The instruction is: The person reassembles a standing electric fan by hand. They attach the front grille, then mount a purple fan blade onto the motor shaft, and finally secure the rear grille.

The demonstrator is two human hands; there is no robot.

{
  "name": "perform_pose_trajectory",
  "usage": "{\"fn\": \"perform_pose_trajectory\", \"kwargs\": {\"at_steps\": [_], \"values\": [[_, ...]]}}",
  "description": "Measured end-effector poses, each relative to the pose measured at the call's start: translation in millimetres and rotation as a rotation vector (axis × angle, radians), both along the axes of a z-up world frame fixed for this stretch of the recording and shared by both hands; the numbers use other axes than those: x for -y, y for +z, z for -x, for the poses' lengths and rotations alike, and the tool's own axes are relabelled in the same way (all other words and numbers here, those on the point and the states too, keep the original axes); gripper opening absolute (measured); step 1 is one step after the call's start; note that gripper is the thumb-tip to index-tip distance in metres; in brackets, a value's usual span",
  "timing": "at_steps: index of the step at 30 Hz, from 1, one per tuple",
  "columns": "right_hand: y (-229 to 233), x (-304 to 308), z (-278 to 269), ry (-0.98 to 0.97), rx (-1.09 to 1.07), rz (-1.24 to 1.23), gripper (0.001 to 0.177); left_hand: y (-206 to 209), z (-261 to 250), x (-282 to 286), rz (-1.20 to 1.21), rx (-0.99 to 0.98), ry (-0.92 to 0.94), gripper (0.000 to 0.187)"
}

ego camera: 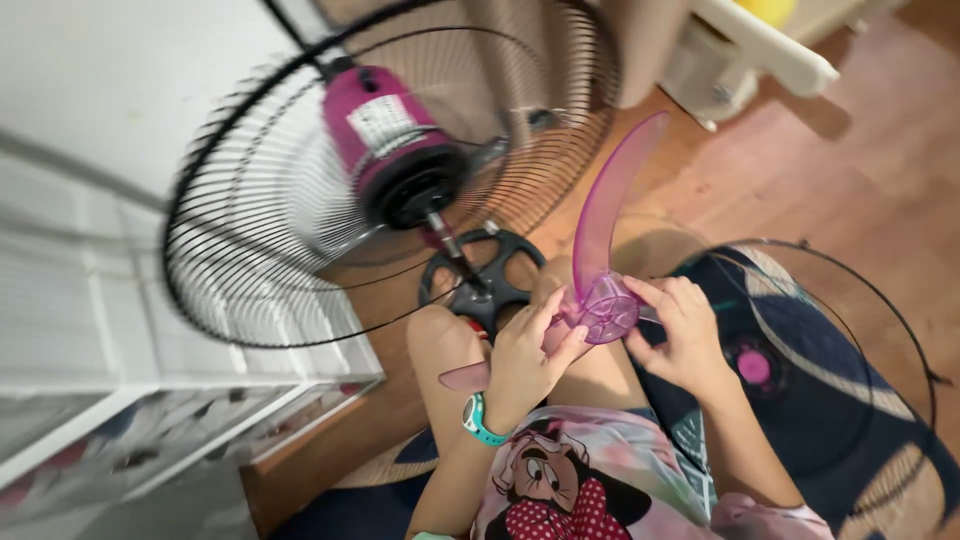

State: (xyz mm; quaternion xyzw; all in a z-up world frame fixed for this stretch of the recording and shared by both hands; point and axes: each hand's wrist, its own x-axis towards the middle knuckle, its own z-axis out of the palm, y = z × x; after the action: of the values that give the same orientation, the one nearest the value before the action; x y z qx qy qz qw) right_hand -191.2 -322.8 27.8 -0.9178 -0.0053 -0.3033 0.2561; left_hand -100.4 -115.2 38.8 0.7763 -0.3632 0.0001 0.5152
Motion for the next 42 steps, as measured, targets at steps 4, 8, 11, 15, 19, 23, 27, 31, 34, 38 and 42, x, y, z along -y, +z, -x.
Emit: {"fn": "perform_pose_trajectory", "kwargs": {"at_steps": [4,8,11,15,19,23,27,31,34,38,42], "values": [[11,-16,-21,0.18,-0.071,-0.079,0.082,11,-9,-21,-0.022,0.162,0.118,0.051],[12,-26,-34,0.297,-0.15,-0.201,0.085,18,-17,-42,-0.067,0.294,0.177,0.054],[3,-38,-52,0.247,-0.136,-0.31,0.073,23,-23,-51,-0.091,0.403,0.216,0.054],[-9,-52,-78,0.216,-0.016,-0.376,0.061,29,-33,-58,-0.142,0.511,0.268,0.059],[-14,-63,-100,0.236,0.019,-0.411,0.058,33,-47,-67,-0.166,0.525,0.319,0.059],[-14,-64,-113,0.183,0.091,-0.303,0.059,30,-65,-79,-0.036,0.375,0.236,0.049],[-17,-50,-109,0.121,0.155,-0.201,0.061,14,-103,-77,0.14,-0.006,0.175,0.028],[-25,-31,-97,0.071,0.165,-0.263,0.06,-7,-128,-50,0.4,-0.561,-0.002,0.025],[-35,-18,-87,0.033,0.167,-0.29,0.06,-18,-133,-38,0.481,-0.683,-0.056,0.027],[-46,3,-79,0.013,0.143,-0.229,0.062,-20,-137,-40,0.54,-0.829,-0.131,0.026],[-49,29,-74,0.061,0.095,-0.181,0.064,-15,-140,-47,0.561,-0.911,-0.228,0.03]]}}
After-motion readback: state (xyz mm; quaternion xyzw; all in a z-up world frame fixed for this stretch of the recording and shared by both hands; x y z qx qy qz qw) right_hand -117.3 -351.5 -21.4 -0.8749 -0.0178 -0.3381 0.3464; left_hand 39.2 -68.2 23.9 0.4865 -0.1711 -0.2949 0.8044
